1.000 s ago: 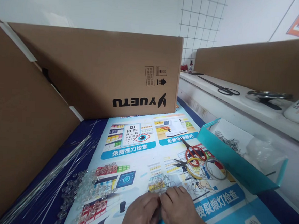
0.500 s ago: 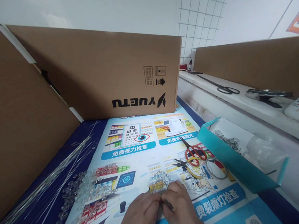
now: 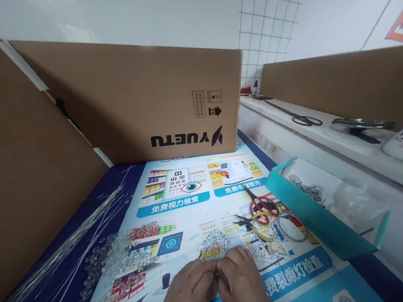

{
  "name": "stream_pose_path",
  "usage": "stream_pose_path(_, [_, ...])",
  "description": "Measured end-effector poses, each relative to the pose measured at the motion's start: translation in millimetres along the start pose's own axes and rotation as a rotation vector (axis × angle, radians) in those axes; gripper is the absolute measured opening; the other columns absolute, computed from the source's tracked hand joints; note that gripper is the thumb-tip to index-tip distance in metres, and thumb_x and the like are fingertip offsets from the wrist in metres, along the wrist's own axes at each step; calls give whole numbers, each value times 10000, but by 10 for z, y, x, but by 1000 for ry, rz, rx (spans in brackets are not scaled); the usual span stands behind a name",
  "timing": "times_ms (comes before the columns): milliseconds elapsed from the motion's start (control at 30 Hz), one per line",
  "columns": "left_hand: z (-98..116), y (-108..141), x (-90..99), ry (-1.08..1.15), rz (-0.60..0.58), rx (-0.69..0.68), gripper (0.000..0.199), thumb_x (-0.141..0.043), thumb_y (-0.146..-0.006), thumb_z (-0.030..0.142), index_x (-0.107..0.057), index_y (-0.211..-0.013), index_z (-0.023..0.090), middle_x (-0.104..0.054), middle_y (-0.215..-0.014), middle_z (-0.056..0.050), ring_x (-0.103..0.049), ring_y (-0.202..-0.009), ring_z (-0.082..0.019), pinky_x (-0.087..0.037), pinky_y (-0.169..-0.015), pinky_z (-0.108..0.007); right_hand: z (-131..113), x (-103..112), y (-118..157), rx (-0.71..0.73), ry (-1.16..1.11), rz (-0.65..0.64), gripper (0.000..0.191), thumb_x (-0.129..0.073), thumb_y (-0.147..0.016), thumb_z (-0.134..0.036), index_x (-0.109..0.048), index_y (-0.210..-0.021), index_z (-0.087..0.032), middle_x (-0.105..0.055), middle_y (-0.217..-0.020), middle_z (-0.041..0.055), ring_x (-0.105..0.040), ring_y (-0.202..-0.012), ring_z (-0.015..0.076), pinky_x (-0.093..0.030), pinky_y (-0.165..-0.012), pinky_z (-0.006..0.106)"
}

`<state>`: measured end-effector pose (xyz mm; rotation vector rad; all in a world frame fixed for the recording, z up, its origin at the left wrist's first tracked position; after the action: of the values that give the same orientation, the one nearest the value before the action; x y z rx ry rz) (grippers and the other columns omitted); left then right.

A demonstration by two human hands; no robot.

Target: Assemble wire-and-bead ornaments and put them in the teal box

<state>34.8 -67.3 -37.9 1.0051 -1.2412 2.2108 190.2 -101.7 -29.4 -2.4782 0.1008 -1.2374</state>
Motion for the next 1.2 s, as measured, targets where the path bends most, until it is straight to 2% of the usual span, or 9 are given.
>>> stream_pose_path(167, [17,-65,18,173,25,175,165,-436,-832,48,-514,-864,190,-625,-854,-60,-613,-771,-160,-527,-666,-272,-8,7,0,72,76,6,77,-545,-780,-145,-568,-808,-213,-519,-782,29,-427,-776,213,-327,-722,372])
stream_pose_path(533, [11,-18,14,222,13,203,161,-445,-844,63,-531,-898,188,-615,-881,-68,-623,-809,-160,-541,-697,-269,1,-16,-43,111,-6,114,139,-456,-779,-85,-534,-712,-180,-500,-725,32,-427,-747,198,-325,-725,370])
stream_pose_path(667, [1,7,-7,166,55,163,179,-443,-846,64,-545,-925,188,-635,-898,-76,-637,-816,-164,-554,-702,-269,-15,7,-55,157,20,139,165,-433,-806,-93,-552,-725,-173,-498,-714,39,-419,-731,197,-326,-705,367])
stream_pose_path(867, [0,-15,25,92,33,99,196,-408,-865,88,-554,-956,182,-653,-902,-79,-645,-806,-166,-567,-683,-271,-7,-9,-40,182,40,144,143,-443,-790,-101,-552,-725,-169,-494,-718,40,-414,-727,198,-332,-692,365])
stream_pose_path(1000, [12,-38,57,50,29,7,203,-387,-883,95,-558,-969,164,-666,-885,-82,-640,-767,-163,-562,-658,-269,6,-45,-30,174,52,169,121,-453,-751,-90,-530,-700,-168,-490,-716,39,-416,-734,202,-340,-702,376])
stream_pose_path(1200, [7,-20,96,-100,-60,-63,282,-302,-933,127,-576,-991,160,-686,-886,-85,-645,-760,-168,-558,-658,-278,12,-82,-5,170,7,187,120,-464,-709,-77,-520,-713,-183,-483,-721,28,-423,-729,202,-351,-709,379])
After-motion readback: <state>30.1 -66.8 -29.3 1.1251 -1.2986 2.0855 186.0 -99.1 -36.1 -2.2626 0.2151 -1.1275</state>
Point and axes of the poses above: each hand's wrist, its own y-axis away from the middle knuckle, its own x-axis out of the back of the hand, z = x × y, the point moved 1 cm from there along -y, towards the middle knuckle
